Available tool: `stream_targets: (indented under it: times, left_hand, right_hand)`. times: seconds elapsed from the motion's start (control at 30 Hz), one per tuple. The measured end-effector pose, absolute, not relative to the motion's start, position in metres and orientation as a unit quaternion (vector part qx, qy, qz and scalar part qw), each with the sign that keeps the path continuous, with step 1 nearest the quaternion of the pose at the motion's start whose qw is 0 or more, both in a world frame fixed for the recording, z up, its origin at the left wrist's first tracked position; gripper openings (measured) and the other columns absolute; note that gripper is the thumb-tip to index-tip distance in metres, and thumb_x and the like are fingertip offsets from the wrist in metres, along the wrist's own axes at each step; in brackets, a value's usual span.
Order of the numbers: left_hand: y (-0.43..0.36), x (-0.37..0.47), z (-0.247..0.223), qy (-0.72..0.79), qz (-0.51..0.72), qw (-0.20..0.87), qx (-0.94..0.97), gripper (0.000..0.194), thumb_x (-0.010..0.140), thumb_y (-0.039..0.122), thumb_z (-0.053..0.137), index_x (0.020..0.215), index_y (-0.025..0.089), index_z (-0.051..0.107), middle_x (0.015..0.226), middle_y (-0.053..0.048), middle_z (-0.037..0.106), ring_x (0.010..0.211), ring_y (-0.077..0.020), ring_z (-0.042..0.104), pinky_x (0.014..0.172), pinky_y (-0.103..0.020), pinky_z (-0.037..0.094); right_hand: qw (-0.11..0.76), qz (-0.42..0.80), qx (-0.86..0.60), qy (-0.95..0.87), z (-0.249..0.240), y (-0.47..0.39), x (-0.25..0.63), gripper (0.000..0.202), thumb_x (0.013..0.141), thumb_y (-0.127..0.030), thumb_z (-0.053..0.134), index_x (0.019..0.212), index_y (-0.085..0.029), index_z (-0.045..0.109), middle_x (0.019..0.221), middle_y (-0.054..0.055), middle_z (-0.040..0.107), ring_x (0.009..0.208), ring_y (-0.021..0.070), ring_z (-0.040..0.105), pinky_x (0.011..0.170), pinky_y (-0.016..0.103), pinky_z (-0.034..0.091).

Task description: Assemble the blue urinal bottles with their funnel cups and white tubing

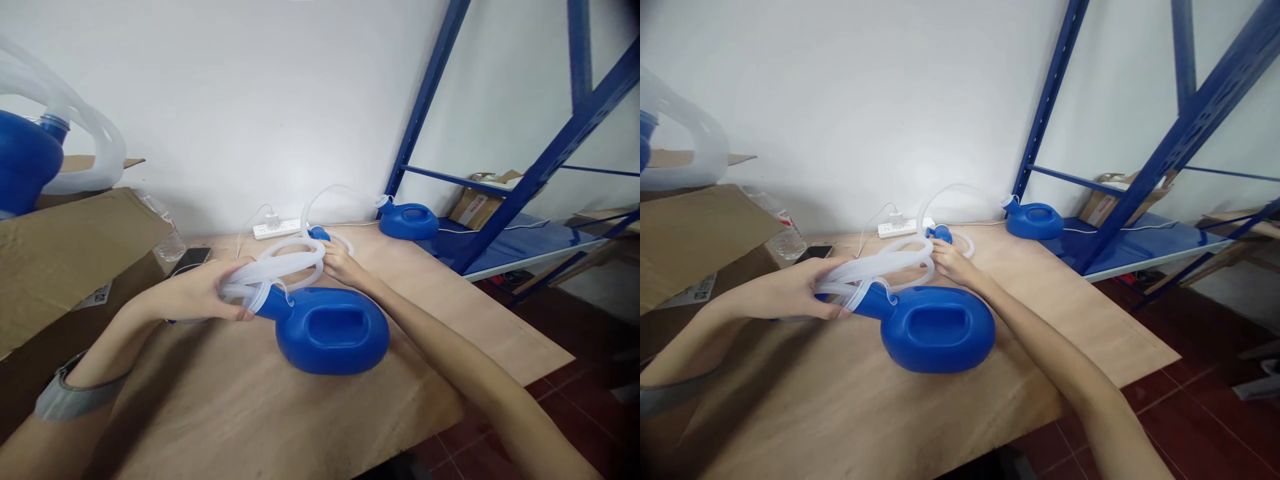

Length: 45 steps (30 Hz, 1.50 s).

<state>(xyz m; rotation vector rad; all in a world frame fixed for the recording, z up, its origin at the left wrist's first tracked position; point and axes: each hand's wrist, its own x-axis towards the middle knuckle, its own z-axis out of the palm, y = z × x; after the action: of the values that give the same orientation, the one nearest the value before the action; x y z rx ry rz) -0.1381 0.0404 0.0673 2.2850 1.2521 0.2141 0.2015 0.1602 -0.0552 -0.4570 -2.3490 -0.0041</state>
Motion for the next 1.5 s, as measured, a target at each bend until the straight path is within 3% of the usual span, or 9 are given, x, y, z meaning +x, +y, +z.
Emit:
stream_targets:
  times: [0.1, 0.23, 0.37, 0.63, 0.87, 1.0, 1.27, 1.4, 1.5]
  left_hand:
    - [0.041, -0.138, 0.066, 0.463, 0.094, 0.246, 0.846, 0.07, 0.076, 0.064, 0.081, 0.131, 0.022, 0.068, 0.106, -0.004, 0.072, 0.092, -0.0256, 0.064, 0.079, -0.03, 0.051]
    - [0.043, -0.137, 0.066, 0.441, 0.107, 0.275, 0.847, 0.059, 0.077, 0.059, 0.082, 0.121, 0.022, 0.071, 0.101, -0.003, 0.072, 0.087, -0.023, 0.062, 0.076, -0.029, 0.048]
    - [0.044, -0.135, 0.068, 0.43, 0.113, 0.282, 0.85, 0.05, 0.076, 0.055, 0.083, 0.111, 0.021, 0.072, 0.093, -0.001, 0.07, 0.082, -0.021, 0.06, 0.073, -0.027, 0.047]
    - [0.045, -0.137, 0.066, 0.434, 0.105, 0.278, 0.85, 0.058, 0.076, 0.056, 0.084, 0.123, 0.023, 0.07, 0.102, -0.001, 0.074, 0.086, -0.022, 0.063, 0.072, -0.026, 0.048]
    - [0.045, -0.136, 0.066, 0.41, 0.109, 0.282, 0.861, 0.058, 0.08, 0.056, 0.08, 0.123, 0.02, 0.066, 0.101, -0.003, 0.072, 0.086, -0.0216, 0.064, 0.077, -0.03, 0.055]
    - [0.048, -0.134, 0.061, 0.409, 0.143, 0.314, 0.845, 0.059, 0.076, 0.054, 0.085, 0.121, 0.022, 0.062, 0.107, -0.005, 0.073, 0.094, -0.0259, 0.07, 0.082, -0.034, 0.059]
    - [0.048, -0.129, 0.058, 0.42, 0.142, 0.324, 0.835, 0.061, 0.078, 0.052, 0.081, 0.129, 0.022, 0.065, 0.119, -0.006, 0.077, 0.099, -0.0274, 0.073, 0.083, -0.036, 0.061]
    - [0.048, -0.127, 0.057, 0.427, 0.138, 0.308, 0.839, 0.063, 0.078, 0.049, 0.079, 0.134, 0.023, 0.067, 0.118, -0.004, 0.078, 0.101, -0.0267, 0.073, 0.086, -0.034, 0.06]
    - [0.047, -0.127, 0.058, 0.441, 0.128, 0.297, 0.837, 0.064, 0.077, 0.054, 0.079, 0.132, 0.023, 0.068, 0.112, -0.003, 0.078, 0.096, -0.0259, 0.072, 0.082, -0.033, 0.059]
  right_hand:
    - [0.367, 0.001, -0.177, -0.913, -0.044, 0.159, 0.202, 0.033, 0.112, -0.033, 0.049, 0.122, -0.025, 0.079, 0.127, 0.014, 0.078, 0.138, 0.032, 0.064, 0.119, 0.061, 0.052]
    - [0.362, -0.018, -0.16, -0.918, -0.025, 0.159, 0.199, 0.037, 0.114, -0.033, 0.043, 0.128, -0.026, 0.076, 0.132, 0.013, 0.076, 0.146, 0.0304, 0.058, 0.119, 0.057, 0.053]
    - [0.358, -0.038, -0.149, -0.921, -0.006, 0.165, 0.185, 0.035, 0.114, -0.04, 0.047, 0.125, -0.024, 0.076, 0.129, 0.012, 0.076, 0.139, 0.0299, 0.063, 0.114, 0.055, 0.057]
    - [0.383, -0.059, -0.15, -0.91, 0.034, 0.168, 0.142, 0.034, 0.114, -0.04, 0.049, 0.116, -0.019, 0.075, 0.12, 0.007, 0.076, 0.123, 0.0238, 0.067, 0.11, 0.045, 0.058]
    - [0.378, -0.107, -0.141, -0.909, 0.072, 0.169, 0.13, 0.034, 0.116, -0.038, 0.045, 0.114, -0.02, 0.073, 0.121, 0.008, 0.075, 0.132, 0.0281, 0.06, 0.114, 0.05, 0.051]
    - [0.345, -0.094, -0.149, -0.922, 0.088, 0.168, 0.126, 0.029, 0.115, -0.035, 0.046, 0.114, -0.023, 0.072, 0.119, 0.006, 0.075, 0.125, 0.0274, 0.062, 0.117, 0.051, 0.047]
    - [0.261, -0.066, -0.234, -0.934, 0.061, 0.171, 0.187, 0.032, 0.112, -0.039, 0.048, 0.114, -0.018, 0.072, 0.113, 0.014, 0.075, 0.111, 0.0294, 0.067, 0.103, 0.048, 0.054]
    - [0.253, -0.101, -0.291, -0.917, 0.036, 0.176, 0.248, 0.034, 0.112, -0.041, 0.049, 0.118, -0.02, 0.075, 0.116, 0.015, 0.076, 0.142, 0.0365, 0.054, 0.115, 0.059, 0.047]
    - [0.219, -0.103, -0.364, -0.9, 0.013, 0.182, 0.286, 0.032, 0.108, -0.037, 0.056, 0.122, -0.019, 0.078, 0.122, 0.017, 0.077, 0.146, 0.0377, 0.051, 0.124, 0.064, 0.038]
